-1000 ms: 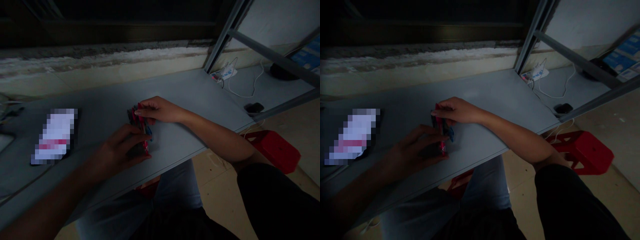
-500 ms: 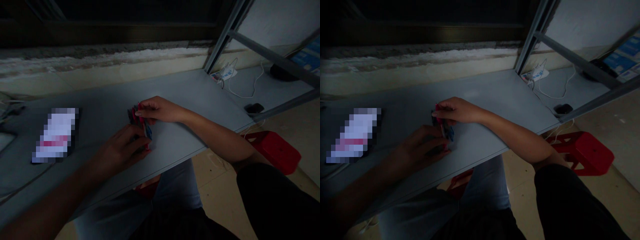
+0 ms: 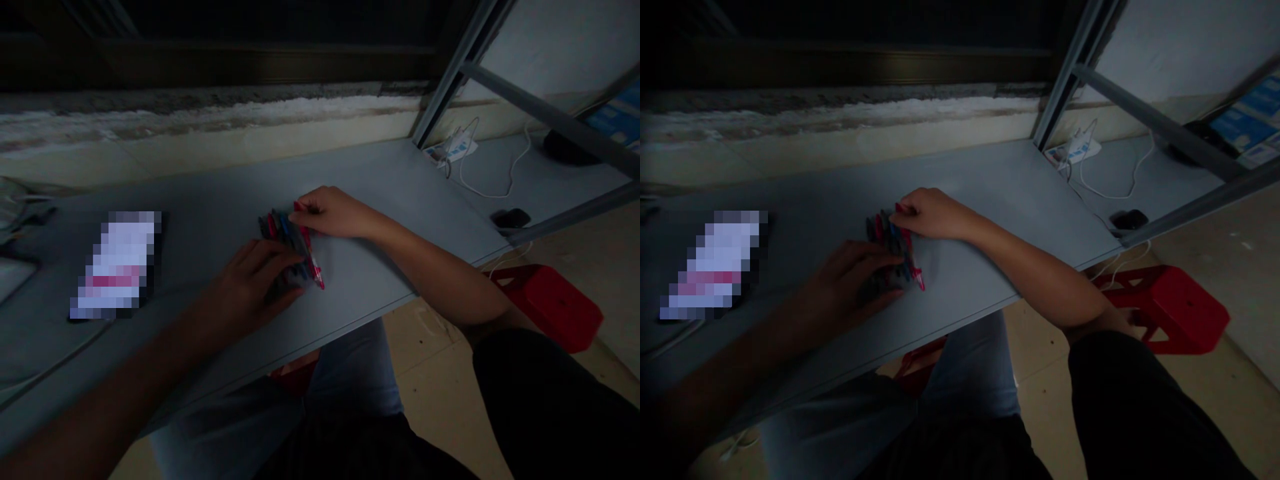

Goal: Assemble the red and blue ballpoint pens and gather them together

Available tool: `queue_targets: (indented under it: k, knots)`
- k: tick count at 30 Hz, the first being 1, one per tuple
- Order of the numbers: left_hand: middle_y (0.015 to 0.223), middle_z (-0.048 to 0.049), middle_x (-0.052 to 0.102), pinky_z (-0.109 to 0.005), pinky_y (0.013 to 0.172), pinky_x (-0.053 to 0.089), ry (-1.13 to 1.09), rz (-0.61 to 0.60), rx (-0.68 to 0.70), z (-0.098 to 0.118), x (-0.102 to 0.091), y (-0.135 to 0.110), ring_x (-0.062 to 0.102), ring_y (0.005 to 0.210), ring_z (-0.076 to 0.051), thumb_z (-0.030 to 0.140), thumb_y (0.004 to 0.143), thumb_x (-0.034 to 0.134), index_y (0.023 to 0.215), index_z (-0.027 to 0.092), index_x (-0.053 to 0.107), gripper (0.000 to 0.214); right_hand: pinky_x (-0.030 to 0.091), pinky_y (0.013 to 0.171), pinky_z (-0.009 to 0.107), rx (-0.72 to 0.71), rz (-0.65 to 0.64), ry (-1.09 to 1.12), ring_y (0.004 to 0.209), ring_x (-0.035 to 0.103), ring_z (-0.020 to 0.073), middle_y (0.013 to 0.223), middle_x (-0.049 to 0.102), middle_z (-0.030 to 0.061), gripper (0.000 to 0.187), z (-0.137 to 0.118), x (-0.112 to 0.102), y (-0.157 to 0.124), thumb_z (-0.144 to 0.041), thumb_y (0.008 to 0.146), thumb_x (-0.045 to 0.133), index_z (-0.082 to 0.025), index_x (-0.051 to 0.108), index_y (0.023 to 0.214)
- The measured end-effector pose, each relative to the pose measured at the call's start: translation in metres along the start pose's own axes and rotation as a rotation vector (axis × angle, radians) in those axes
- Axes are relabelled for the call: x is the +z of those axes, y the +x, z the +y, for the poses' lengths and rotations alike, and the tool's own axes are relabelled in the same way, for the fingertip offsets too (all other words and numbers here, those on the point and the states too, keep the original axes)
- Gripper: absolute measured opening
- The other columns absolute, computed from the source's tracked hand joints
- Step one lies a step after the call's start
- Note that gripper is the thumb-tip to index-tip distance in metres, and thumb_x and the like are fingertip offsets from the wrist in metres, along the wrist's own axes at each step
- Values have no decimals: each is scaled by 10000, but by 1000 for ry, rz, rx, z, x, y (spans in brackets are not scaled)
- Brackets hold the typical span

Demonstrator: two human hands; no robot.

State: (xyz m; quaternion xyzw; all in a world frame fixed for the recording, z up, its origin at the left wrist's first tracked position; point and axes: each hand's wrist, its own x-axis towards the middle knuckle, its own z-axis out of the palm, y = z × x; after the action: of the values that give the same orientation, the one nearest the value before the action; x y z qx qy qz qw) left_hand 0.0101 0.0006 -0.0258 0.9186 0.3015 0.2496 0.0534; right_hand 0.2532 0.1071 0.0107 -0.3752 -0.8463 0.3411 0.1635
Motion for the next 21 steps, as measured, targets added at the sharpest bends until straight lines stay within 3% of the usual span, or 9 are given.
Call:
queue_targets:
  k: [3,6,11,15,21]
  knots:
    - [1268,-150,705,-545,1025,627,23,-27,-39,-9,5,-3,686,1153,-350,423,1120,652,1337,210,707,309,274,699,327,97,-22,-240,649,404,124,609,458,-41,416,-3,-1,-2,-322,1091,622,-188,558,702]
    - [1286,-153,706,-537,1032,623,23,-54,-62,-13,7,-4,687,1166,-350,390,1118,647,1340,206,723,299,269,696,349,159,-66,-380,670,441,155,689,591,24,418,-5,2,-4,-400,1105,608,-172,672,761]
    - [1291,-142,717,-519,1035,616,-14,-63,-63,-13,6,-2,694,1157,-337,381,1125,633,1342,219,734,288,275,674,353,256,-12,-553,811,635,230,1024,804,176,359,-7,2,-9,-450,1107,635,-128,793,1091]
    - [1275,-124,728,-500,1037,614,-18,-76,-75,-12,4,-1,696,1155,-323,393,1128,620,1335,231,744,290,335,712,344,157,20,-554,942,706,260,1137,820,163,315,-13,3,-13,-366,1097,680,-137,719,1309]
    - [1286,-138,719,-537,1040,615,7,-76,-80,-13,6,-2,696,1159,-338,419,1137,598,1355,221,735,325,400,795,338,58,-64,-531,1052,713,252,1238,805,174,228,-15,7,-14,-259,1122,612,-131,710,1283]
